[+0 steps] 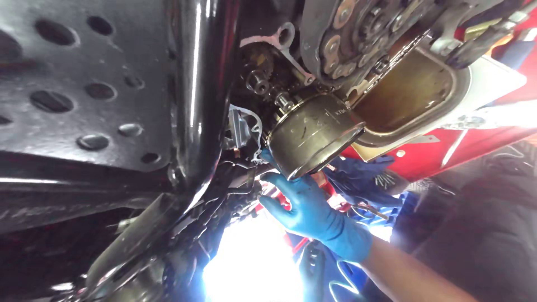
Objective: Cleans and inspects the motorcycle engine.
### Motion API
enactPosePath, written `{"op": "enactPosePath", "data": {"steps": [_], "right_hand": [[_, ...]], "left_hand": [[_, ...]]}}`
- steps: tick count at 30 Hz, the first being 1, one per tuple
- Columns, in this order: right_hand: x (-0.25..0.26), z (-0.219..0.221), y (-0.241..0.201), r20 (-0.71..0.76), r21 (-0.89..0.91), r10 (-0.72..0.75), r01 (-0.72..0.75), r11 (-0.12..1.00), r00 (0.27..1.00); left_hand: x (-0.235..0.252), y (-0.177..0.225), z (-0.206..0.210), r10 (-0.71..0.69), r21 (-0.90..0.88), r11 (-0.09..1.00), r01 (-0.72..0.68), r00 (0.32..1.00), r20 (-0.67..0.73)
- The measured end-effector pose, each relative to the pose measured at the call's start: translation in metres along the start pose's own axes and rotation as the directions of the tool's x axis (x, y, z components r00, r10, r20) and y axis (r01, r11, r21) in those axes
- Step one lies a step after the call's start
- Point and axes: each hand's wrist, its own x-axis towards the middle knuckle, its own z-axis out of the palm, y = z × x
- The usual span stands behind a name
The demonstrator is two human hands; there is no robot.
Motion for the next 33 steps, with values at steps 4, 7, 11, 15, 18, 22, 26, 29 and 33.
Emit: {"op": "enactPosePath", "data": {"steps": [4, 7, 11, 15, 18, 22, 26, 29, 33], "right_hand": [[0.002, 0.002, 0.004, 0.051, -0.073, 0.001, 0.003, 0.997, 0.999], [0.002, 0.002, 0.002, 0.046, -0.211, -0.008, 0.018, 0.977, 0.999], [-0.006, -0.006, -0.007, 0.018, -0.329, -0.012, 0.017, 0.944, 1.000], [-0.053, -0.028, -0.014, 0.085, 0.010, -0.010, 0.010, 1.000, 0.996], [-0.108, -0.067, 0.001, 0.382, 0.363, 0.176, -0.322, 0.875, 0.907], [-0.158, -0.113, 0.052, 0.508, 0.652, 0.361, -0.623, 0.432, 0.782], [-0.179, -0.125, 0.081, 0.448, 0.761, 0.333, -0.549, 0.344, 0.830], [-0.166, -0.117, 0.089, 0.329, 0.277, 0.559, -0.644, 0.713, 0.761], [-0.149, -0.052, 0.139, 0.091, -0.794, 0.596, -0.303, 0.527, 0.798]], "left_hand": [[0.049, -0.096, 0.023, 0.527, -0.166, 0.822, -0.545, 0.838, -0.141], [0.051, -0.102, 0.025, 0.522, -0.155, 0.828, -0.539, 0.842, -0.135], [0.026, -0.070, 0.020, 0.451, 0.029, 0.892, -0.450, 0.890, -0.071], [0.019, -0.052, -0.001, 0.527, -0.065, 0.846, -0.530, 0.848, -0.057], [0.028, -0.055, 0.002, 0.511, -0.052, 0.858, -0.511, 0.860, -0.008], [0.054, -0.061, 0.005, 0.591, -0.043, 0.806, -0.590, 0.804, 0.062], [0.060, -0.062, 0.010, 0.643, -0.025, 0.765, -0.644, 0.760, 0.096], [0.060, -0.071, 0.009, 0.652, -0.037, 0.758, -0.651, 0.753, 0.090], [0.066, -0.095, 0.014, 0.683, -0.081, 0.730, -0.679, 0.728, 0.059]]}}
